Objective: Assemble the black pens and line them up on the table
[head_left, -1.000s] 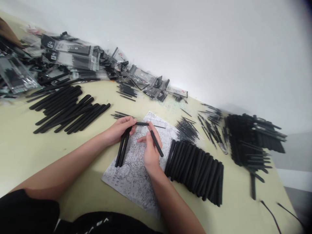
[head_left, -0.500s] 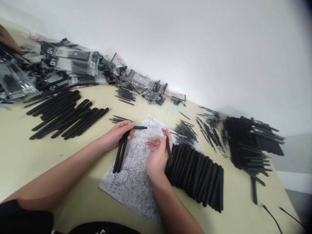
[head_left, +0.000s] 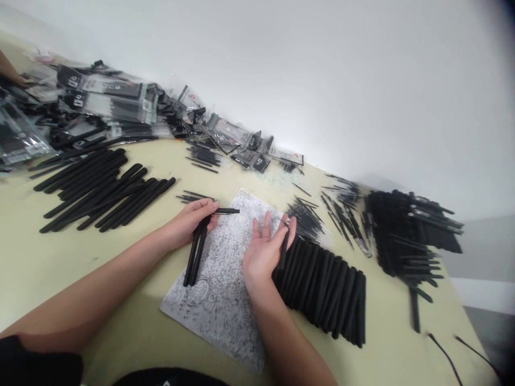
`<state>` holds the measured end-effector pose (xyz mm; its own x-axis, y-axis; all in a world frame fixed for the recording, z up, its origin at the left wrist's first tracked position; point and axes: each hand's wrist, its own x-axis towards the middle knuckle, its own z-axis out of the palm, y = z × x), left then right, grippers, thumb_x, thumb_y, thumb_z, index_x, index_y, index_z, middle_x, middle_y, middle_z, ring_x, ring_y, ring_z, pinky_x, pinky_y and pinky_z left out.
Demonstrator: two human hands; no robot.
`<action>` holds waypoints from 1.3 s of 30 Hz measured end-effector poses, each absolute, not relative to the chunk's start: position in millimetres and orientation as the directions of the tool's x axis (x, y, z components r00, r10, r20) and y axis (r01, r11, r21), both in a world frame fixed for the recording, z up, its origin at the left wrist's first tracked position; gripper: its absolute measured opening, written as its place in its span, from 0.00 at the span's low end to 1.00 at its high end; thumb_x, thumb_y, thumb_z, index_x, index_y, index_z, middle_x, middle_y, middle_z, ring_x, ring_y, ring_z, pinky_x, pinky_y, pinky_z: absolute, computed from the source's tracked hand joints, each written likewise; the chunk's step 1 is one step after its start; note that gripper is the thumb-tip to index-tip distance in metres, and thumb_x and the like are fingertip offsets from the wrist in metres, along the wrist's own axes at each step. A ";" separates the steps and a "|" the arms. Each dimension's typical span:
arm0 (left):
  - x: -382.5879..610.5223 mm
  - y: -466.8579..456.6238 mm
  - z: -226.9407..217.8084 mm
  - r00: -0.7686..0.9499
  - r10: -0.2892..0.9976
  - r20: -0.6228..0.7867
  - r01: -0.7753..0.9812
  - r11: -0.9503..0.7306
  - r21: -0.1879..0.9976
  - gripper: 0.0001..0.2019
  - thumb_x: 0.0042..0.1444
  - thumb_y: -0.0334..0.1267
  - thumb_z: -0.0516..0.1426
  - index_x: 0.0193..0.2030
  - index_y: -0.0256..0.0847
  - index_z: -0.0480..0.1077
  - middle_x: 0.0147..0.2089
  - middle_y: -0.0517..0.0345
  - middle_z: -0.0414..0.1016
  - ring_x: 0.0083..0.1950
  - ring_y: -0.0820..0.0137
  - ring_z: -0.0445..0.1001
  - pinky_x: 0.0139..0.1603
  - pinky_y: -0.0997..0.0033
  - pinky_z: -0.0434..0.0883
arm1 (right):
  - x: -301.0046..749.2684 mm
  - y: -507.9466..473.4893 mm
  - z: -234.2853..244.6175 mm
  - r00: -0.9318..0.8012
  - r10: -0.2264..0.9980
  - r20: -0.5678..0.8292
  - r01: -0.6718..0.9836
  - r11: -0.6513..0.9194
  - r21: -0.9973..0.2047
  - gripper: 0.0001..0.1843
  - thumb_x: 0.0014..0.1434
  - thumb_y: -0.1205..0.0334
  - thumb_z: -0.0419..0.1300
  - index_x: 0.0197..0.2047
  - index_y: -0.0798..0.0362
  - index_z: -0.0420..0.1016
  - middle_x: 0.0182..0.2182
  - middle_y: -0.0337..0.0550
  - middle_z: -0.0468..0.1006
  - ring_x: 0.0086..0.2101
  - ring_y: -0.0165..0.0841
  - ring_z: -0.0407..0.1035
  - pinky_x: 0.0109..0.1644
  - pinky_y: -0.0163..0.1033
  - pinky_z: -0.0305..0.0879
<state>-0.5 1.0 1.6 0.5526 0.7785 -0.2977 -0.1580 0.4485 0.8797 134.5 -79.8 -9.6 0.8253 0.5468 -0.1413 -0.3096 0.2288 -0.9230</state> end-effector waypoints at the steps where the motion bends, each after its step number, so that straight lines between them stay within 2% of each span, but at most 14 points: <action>1: -0.6 0.9 1.7 0.555 0.777 -0.296 -0.159 0.449 0.880 0.19 0.53 0.48 0.63 0.24 0.39 0.61 0.17 0.64 0.64 0.20 0.79 0.60 0.23 0.79 0.58 | 135.1 -79.7 -9.7 0.830 0.540 -0.137 -0.308 0.240 -0.921 0.30 0.67 0.45 0.44 0.70 0.37 0.44 0.72 0.47 0.42 0.63 0.38 0.61 0.56 0.49 0.71; 3: -0.8 0.7 2.0 0.559 0.777 -0.291 -0.162 0.446 0.880 0.19 0.53 0.48 0.63 0.24 0.39 0.61 0.17 0.64 0.63 0.20 0.79 0.60 0.23 0.79 0.58 | 136.1 -79.3 -10.0 0.836 0.531 -0.135 -0.309 0.252 -0.917 0.30 0.67 0.45 0.44 0.70 0.38 0.45 0.72 0.46 0.42 0.67 0.36 0.54 0.60 0.51 0.66; 5: -0.7 0.7 2.5 0.564 0.776 -0.284 -0.161 0.441 0.883 0.19 0.54 0.48 0.63 0.24 0.39 0.60 0.17 0.64 0.63 0.20 0.78 0.60 0.23 0.79 0.58 | 136.5 -79.0 -10.1 0.835 0.538 -0.117 -0.288 0.245 -0.926 0.30 0.68 0.45 0.43 0.70 0.39 0.44 0.72 0.46 0.42 0.68 0.36 0.52 0.62 0.52 0.64; 10: -0.1 1.2 2.9 0.570 0.772 -0.283 -0.159 0.441 0.883 0.18 0.55 0.47 0.61 0.24 0.39 0.61 0.17 0.64 0.64 0.20 0.78 0.61 0.23 0.79 0.58 | 135.4 -78.8 -11.8 0.853 0.519 -0.061 -0.217 0.245 -0.945 0.29 0.68 0.46 0.42 0.70 0.40 0.47 0.72 0.46 0.44 0.67 0.36 0.54 0.64 0.53 0.62; 16: -0.2 1.7 2.5 0.560 0.776 -0.291 -0.168 0.450 0.877 0.18 0.55 0.46 0.62 0.25 0.38 0.61 0.18 0.64 0.64 0.21 0.79 0.61 0.23 0.80 0.59 | 136.9 -77.7 -17.1 0.851 0.514 -0.103 -0.271 0.263 -0.926 0.29 0.67 0.45 0.47 0.67 0.46 0.56 0.72 0.46 0.46 0.67 0.36 0.54 0.66 0.52 0.60; 19: 0.1 1.0 3.5 0.554 0.776 -0.303 -0.157 0.454 0.877 0.18 0.56 0.46 0.61 0.24 0.39 0.61 0.18 0.64 0.64 0.20 0.78 0.61 0.22 0.79 0.58 | 137.3 -76.9 -17.6 0.846 0.523 -0.100 -0.265 0.249 -0.932 0.29 0.67 0.44 0.46 0.66 0.47 0.60 0.73 0.45 0.43 0.67 0.36 0.54 0.66 0.52 0.61; 22: 0.4 0.6 3.5 0.552 0.777 -0.303 -0.155 0.453 0.878 0.17 0.56 0.45 0.61 0.24 0.39 0.61 0.18 0.64 0.64 0.20 0.78 0.61 0.22 0.79 0.58 | 137.3 -76.8 -17.3 0.845 0.528 -0.086 -0.253 0.253 -0.934 0.29 0.67 0.44 0.46 0.66 0.46 0.61 0.73 0.44 0.42 0.66 0.37 0.55 0.65 0.52 0.62; 25: 0.5 0.7 3.0 0.554 0.775 -0.302 -0.156 0.453 0.878 0.17 0.56 0.45 0.61 0.24 0.39 0.61 0.18 0.64 0.63 0.21 0.78 0.61 0.23 0.79 0.58 | 137.8 -77.0 -17.8 0.839 0.538 -0.082 -0.248 0.244 -0.937 0.29 0.67 0.44 0.46 0.67 0.46 0.60 0.72 0.46 0.44 0.65 0.38 0.58 0.63 0.53 0.65; 32: 0.2 1.1 4.8 0.564 0.770 -0.299 -0.152 0.452 0.879 0.18 0.56 0.46 0.61 0.24 0.39 0.61 0.17 0.63 0.63 0.21 0.78 0.61 0.23 0.79 0.59 | 138.7 -76.5 -18.6 0.835 0.535 -0.127 -0.344 0.329 -0.879 0.28 0.66 0.47 0.50 0.66 0.47 0.61 0.71 0.48 0.47 0.59 0.40 0.68 0.61 0.54 0.67; 36: 0.3 1.0 5.6 0.558 0.771 -0.307 -0.149 0.458 0.876 0.18 0.56 0.45 0.61 0.24 0.38 0.61 0.17 0.63 0.63 0.21 0.78 0.60 0.22 0.80 0.58 | 138.2 -76.1 -17.5 0.831 0.536 -0.150 -0.357 0.307 -0.882 0.28 0.66 0.46 0.49 0.66 0.47 0.61 0.72 0.48 0.46 0.55 0.39 0.71 0.61 0.53 0.67; 39: 0.5 0.9 4.9 0.556 0.772 -0.309 -0.156 0.462 0.873 0.18 0.56 0.45 0.61 0.24 0.38 0.61 0.18 0.63 0.64 0.20 0.79 0.61 0.22 0.80 0.58 | 138.2 -76.3 -17.0 0.819 0.551 -0.162 -0.361 0.274 -0.891 0.28 0.66 0.45 0.48 0.65 0.49 0.62 0.71 0.50 0.50 0.51 0.37 0.74 0.59 0.52 0.68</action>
